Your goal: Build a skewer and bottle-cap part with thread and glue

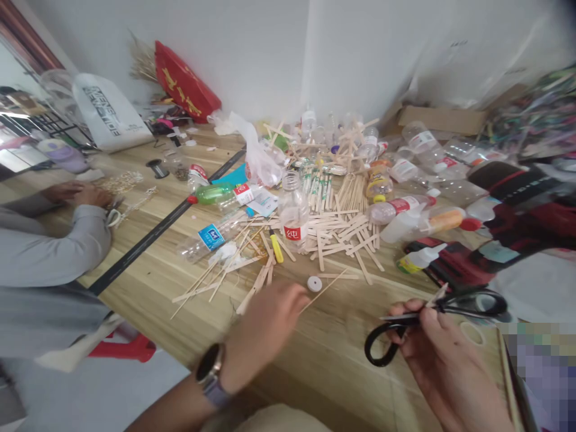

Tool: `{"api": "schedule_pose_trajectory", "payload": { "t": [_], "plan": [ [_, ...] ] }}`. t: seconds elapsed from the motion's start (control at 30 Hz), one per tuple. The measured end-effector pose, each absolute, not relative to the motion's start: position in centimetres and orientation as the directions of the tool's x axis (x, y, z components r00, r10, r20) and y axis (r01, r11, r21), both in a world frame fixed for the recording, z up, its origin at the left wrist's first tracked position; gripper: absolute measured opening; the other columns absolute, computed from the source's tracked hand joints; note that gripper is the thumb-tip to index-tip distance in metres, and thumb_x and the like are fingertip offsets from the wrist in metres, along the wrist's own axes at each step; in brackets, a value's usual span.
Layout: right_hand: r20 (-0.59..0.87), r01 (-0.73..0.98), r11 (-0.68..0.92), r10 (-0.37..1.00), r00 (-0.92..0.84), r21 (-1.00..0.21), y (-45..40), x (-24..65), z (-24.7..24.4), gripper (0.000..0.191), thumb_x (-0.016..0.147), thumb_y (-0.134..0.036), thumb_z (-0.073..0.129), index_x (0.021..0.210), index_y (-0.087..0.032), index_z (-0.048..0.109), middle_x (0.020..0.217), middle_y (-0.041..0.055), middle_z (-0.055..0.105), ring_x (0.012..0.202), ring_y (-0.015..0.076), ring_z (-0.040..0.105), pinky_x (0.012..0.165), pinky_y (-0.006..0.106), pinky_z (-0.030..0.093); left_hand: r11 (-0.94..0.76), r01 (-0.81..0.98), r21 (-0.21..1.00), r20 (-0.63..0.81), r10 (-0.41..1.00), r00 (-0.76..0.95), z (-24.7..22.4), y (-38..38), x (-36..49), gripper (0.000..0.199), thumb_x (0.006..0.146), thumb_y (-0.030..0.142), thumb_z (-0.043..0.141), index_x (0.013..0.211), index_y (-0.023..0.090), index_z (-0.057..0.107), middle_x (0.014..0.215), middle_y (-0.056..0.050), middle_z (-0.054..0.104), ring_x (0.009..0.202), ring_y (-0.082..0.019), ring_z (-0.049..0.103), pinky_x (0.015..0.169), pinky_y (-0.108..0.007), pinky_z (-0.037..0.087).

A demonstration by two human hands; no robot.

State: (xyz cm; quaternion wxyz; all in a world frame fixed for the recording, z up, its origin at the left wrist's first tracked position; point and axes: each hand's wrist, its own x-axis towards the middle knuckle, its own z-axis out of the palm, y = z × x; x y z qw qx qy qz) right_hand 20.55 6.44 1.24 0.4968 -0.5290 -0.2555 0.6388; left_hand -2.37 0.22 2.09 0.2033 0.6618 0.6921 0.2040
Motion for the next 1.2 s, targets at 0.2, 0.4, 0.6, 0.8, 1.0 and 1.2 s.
{"api": "schedule_pose_trajectory", "payload": {
  "t": [0.2, 0.4, 0.6, 0.8, 1.0, 1.2],
  "plan": [
    [-0.394, -0.353, -0.375, 0.919, -0.019, -0.857, 6.6, 20.6, -0.5, 0.041, 0.054, -0.049, 0.089, 0.076, -0.021, 0.070, 0.070, 0.0024, 0.068, 0.053, 0.0115, 0.053, 0.039, 0.018, 0.042, 0.258, 0.966, 0.008, 0.047, 0.965, -0.258, 0.0, 1.6, -10.3, 0.024, 0.092, 0.013, 0.044, 0.091, 0.012, 0.068, 0.096, -0.015, 0.067, 0.090, -0.027, 0.062, 0.080, -0.037, 0.047],
    [-0.353, -0.358, -0.342, 0.935, -0.036, -0.869, 6.5, 20.9, -1.8, 0.029, 0.069, -0.046, 0.081, 0.082, -0.022, 0.069, 0.072, 0.0033, 0.068, 0.060, 0.0150, 0.056, 0.040, 0.019, 0.040, 0.178, 0.982, -0.064, 0.027, 0.984, -0.176, 1.4, 2.4, -10.9, 0.032, 0.094, 0.018, 0.038, 0.086, 0.015, 0.069, 0.091, -0.016, 0.069, 0.089, -0.030, 0.061, 0.077, -0.039, 0.044],
    [-0.357, -0.356, -0.345, 0.934, -0.035, -0.868, 6.4, 20.9, -2.0, 0.034, 0.067, -0.046, 0.083, 0.083, -0.020, 0.068, 0.071, 0.0036, 0.067, 0.060, 0.0146, 0.056, 0.040, 0.019, 0.039, 0.131, 0.972, -0.197, -0.066, 0.987, -0.147, 5.8, 2.5, -10.7, 0.030, 0.090, 0.025, 0.042, 0.076, 0.022, 0.069, 0.072, -0.011, 0.070, 0.087, -0.034, 0.060, 0.075, -0.042, 0.040],
    [-0.346, -0.337, -0.344, 0.937, -0.057, -0.877, 6.2, 21.1, -2.1, 0.033, 0.070, -0.046, 0.081, 0.085, -0.018, 0.069, 0.073, 0.0039, 0.067, 0.061, 0.0142, 0.056, 0.042, 0.020, 0.040, 0.179, 0.984, -0.005, -0.075, 0.981, -0.178, 7.1, 2.4, -13.2, 0.031, 0.090, 0.031, 0.039, 0.079, 0.024, 0.067, 0.082, -0.009, 0.072, 0.091, -0.032, 0.064, 0.085, -0.044, 0.041],
    [-0.373, -0.333, -0.365, 0.927, -0.040, -0.869, 6.2, 20.9, -1.3, 0.041, 0.060, -0.049, 0.087, 0.078, -0.018, 0.069, 0.068, 0.0040, 0.067, 0.058, 0.0153, 0.056, 0.042, 0.022, 0.041, 0.229, 0.729, 0.644, -0.013, 0.957, -0.289, 5.2, 2.5, -15.7, 0.028, 0.086, 0.045, 0.048, 0.085, 0.021, 0.061, 0.125, -0.011, 0.066, 0.112, -0.027, 0.061, 0.092, -0.038, 0.048],
    [-0.369, -0.298, -0.360, 0.929, -0.026, -0.884, 6.2, 20.7, -1.4, 0.041, 0.061, -0.051, 0.085, 0.080, -0.018, 0.069, 0.069, 0.0044, 0.068, 0.059, 0.0152, 0.055, 0.043, 0.021, 0.041, 0.217, 0.944, 0.247, 0.252, 0.927, -0.279, 6.6, 1.8, -13.1, 0.027, 0.092, 0.036, 0.040, 0.090, 0.021, 0.062, 0.102, -0.006, 0.070, 0.111, -0.027, 0.058, 0.098, -0.039, 0.042]
  ]
}}
